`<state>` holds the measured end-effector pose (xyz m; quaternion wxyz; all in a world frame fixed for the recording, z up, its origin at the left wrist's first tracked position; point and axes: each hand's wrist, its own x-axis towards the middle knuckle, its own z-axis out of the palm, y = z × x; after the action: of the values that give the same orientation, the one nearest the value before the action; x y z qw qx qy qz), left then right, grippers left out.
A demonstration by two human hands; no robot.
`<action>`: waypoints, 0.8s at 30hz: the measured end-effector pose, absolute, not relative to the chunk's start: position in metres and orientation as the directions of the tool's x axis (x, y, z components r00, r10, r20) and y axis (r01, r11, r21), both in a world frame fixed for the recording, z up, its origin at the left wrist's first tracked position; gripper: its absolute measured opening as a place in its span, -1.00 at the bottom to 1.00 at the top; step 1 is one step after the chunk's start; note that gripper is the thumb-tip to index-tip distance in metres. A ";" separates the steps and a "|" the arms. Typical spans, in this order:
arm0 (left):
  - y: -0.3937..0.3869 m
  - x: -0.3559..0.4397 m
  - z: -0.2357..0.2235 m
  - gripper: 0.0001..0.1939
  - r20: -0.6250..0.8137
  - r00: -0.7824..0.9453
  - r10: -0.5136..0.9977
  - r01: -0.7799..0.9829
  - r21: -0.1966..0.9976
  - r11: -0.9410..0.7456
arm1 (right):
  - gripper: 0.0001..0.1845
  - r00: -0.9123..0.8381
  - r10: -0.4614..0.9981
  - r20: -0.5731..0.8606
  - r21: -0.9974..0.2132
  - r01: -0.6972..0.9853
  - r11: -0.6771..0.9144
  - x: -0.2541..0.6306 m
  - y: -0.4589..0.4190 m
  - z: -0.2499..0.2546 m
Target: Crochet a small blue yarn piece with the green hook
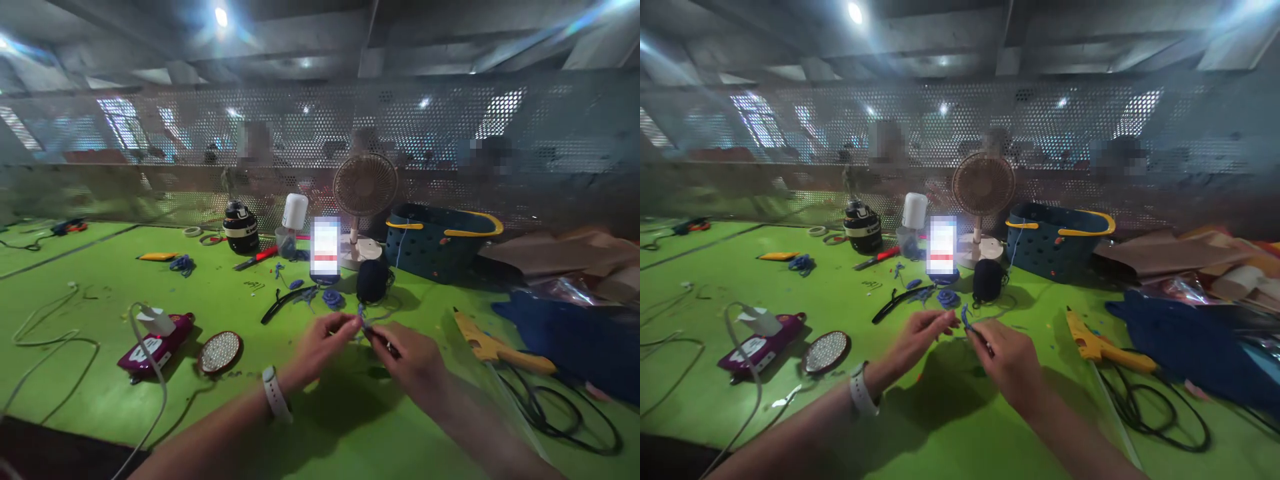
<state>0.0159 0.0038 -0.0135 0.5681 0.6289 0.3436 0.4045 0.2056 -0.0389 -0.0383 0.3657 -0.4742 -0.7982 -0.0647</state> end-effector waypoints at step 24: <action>-0.002 0.019 -0.020 -0.58 0.083 0.577 0.812 -0.256 0.963 0.083 | -0.83 0.239 0.809 0.537 -0.820 0.372 0.434 0.202 -0.040 -0.012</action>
<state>0.0193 -0.0024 -0.0198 0.6921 0.5565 0.2501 0.3858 0.2023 -0.0397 -0.0125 0.6075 -0.5005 -0.5900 0.1799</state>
